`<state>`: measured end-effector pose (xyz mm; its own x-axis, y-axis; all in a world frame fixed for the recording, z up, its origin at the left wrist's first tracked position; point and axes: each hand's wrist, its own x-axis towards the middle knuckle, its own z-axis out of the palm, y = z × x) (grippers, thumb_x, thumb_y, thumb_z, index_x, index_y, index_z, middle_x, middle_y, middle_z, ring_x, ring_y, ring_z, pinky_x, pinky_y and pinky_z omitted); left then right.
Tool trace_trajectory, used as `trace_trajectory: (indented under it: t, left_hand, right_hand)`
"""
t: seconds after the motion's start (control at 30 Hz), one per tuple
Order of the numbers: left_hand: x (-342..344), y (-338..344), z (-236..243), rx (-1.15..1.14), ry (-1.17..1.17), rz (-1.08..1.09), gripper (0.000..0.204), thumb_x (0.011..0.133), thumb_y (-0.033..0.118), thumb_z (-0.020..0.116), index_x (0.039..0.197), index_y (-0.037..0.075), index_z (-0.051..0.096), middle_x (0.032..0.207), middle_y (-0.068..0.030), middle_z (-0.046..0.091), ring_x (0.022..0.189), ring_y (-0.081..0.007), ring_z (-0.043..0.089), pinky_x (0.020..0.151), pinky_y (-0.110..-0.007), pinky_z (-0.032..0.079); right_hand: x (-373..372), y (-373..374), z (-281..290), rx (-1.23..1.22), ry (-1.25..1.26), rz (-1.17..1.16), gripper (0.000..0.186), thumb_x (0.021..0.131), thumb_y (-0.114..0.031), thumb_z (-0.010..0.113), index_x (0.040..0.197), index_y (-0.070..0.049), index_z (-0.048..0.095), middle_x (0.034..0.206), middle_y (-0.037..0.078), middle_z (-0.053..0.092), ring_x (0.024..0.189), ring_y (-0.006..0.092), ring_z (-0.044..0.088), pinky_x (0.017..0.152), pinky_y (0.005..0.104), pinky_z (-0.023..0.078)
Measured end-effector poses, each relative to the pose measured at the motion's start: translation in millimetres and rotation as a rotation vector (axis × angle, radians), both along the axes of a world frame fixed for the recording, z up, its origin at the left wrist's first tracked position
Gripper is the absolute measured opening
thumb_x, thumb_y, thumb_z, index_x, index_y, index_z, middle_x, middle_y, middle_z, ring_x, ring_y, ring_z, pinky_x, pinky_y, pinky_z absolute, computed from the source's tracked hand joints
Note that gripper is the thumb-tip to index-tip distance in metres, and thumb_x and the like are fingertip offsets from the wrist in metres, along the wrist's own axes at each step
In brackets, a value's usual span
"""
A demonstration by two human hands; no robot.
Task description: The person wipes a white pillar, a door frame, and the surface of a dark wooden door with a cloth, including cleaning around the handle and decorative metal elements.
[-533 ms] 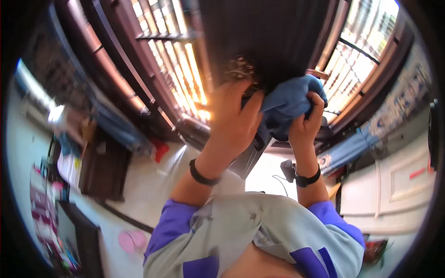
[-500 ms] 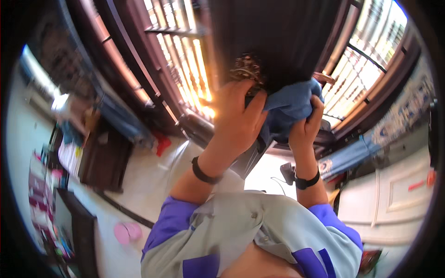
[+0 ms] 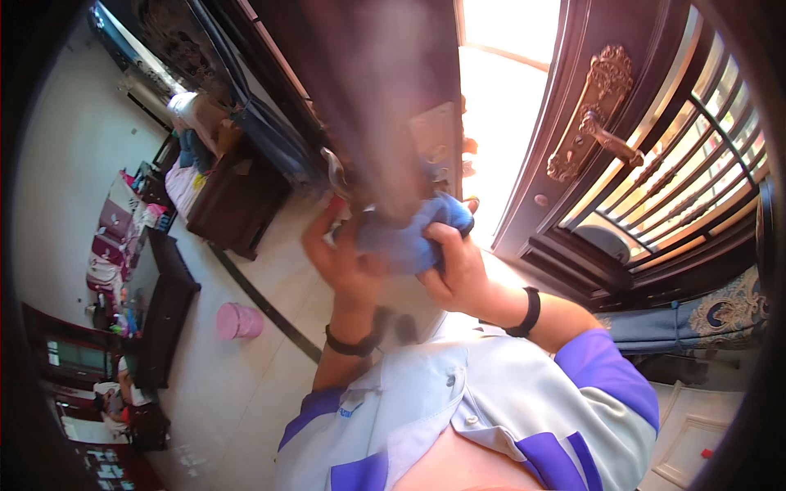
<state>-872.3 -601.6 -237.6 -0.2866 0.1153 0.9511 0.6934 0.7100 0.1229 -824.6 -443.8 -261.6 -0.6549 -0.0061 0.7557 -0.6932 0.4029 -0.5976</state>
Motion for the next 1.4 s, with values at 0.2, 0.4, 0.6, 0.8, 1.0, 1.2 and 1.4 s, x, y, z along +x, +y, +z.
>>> trace_trajectory:
  t: [0.2, 0.4, 0.6, 0.8, 1.0, 1.2, 1.4]
  left_hand:
    - [19.8, -29.1, 24.1, 0.056, -0.007, 0.218, 0.028, 0.078, 0.017, 0.063, 0.101, 0.0, 0.059, 0.106, -0.0146, 0.048, 0.095, -0.0318, 0.051, 0.082, -0.038, 0.043]
    - [29.0, -50.5, 21.2, 0.424, -0.203, 0.075, 0.04, 0.078, 0.013, 0.063, 0.114, 0.001, 0.049, 0.107, -0.0123, 0.051, 0.099, -0.0253, 0.051, 0.09, -0.035, 0.04]
    - [30.3, -71.0, 15.6, 0.633, -0.048, -0.059, 0.049, 0.08, 0.018, 0.064, 0.12, 0.0, 0.043, 0.114, -0.0124, 0.049, 0.104, -0.023, 0.048, 0.091, -0.033, 0.04]
    - [19.8, -74.8, -63.2, 0.726, -0.115, 0.072, 0.053, 0.081, 0.03, 0.062, 0.121, 0.001, 0.044, 0.116, -0.0158, 0.049, 0.105, -0.0256, 0.05, 0.089, -0.035, 0.042]
    - [27.7, -174.2, -89.2, 0.943, -0.275, -0.336, 0.035, 0.092, 0.03, 0.045, 0.111, 0.001, 0.049, 0.105, -0.0101, 0.056, 0.098, -0.0197, 0.054, 0.083, -0.035, 0.046]
    - [22.4, -171.9, -13.7, 0.597, -0.12, -0.094, 0.026, 0.091, 0.028, 0.047, 0.101, 0.004, 0.047, 0.085, -0.0017, 0.052, 0.076, -0.0139, 0.051, 0.073, -0.028, 0.045]
    - [42.2, -182.8, -77.1, 0.641, -0.146, 0.277, 0.024, 0.091, 0.017, 0.047, 0.108, 0.0, 0.048, 0.105, -0.0077, 0.05, 0.093, -0.0196, 0.05, 0.084, -0.033, 0.041]
  right_hand:
    - [-4.9, -18.9, 6.9, -0.017, 0.005, 0.201, 0.039, 0.07, -0.004, 0.061, 0.107, -0.005, 0.047, 0.1, 0.019, 0.053, 0.086, 0.0391, 0.053, 0.069, 0.0443, 0.045]
    - [-18.9, -42.0, 38.6, 0.105, 0.205, 0.354, 0.026, 0.072, -0.001, 0.058, 0.097, -0.006, 0.053, 0.098, 0.014, 0.053, 0.076, 0.0337, 0.056, 0.061, 0.0397, 0.046]
    - [-16.8, -72.2, 44.0, 0.363, 0.084, 0.382, 0.026, 0.073, -0.008, 0.059, 0.097, -0.007, 0.05, 0.07, 0.012, 0.053, 0.053, 0.0309, 0.054, 0.044, 0.0402, 0.04]
    - [-28.9, -114.7, -20.9, 0.581, 0.023, 0.404, 0.03, 0.071, -0.028, 0.064, 0.082, -0.003, 0.049, 0.057, 0.013, 0.052, 0.048, 0.03, 0.057, 0.04, 0.0407, 0.042]
    - [-34.7, -141.4, -8.0, 0.493, 0.176, 0.578, 0.033, 0.074, -0.02, 0.062, 0.099, -0.004, 0.048, 0.05, 0.012, 0.047, 0.043, 0.0321, 0.049, 0.04, 0.0428, 0.036]
    - [-48.0, -170.7, 8.4, 0.221, 0.312, 0.564, 0.046, 0.075, -0.018, 0.062, 0.114, 0.001, 0.045, 0.053, 0.013, 0.047, 0.044, 0.031, 0.049, 0.042, 0.0405, 0.037]
    - [-51.1, -188.8, -26.1, 0.453, 0.105, 0.739, 0.036, 0.075, -0.02, 0.06, 0.102, 0.0, 0.046, 0.059, 0.015, 0.053, 0.048, 0.0335, 0.053, 0.045, 0.0427, 0.042]
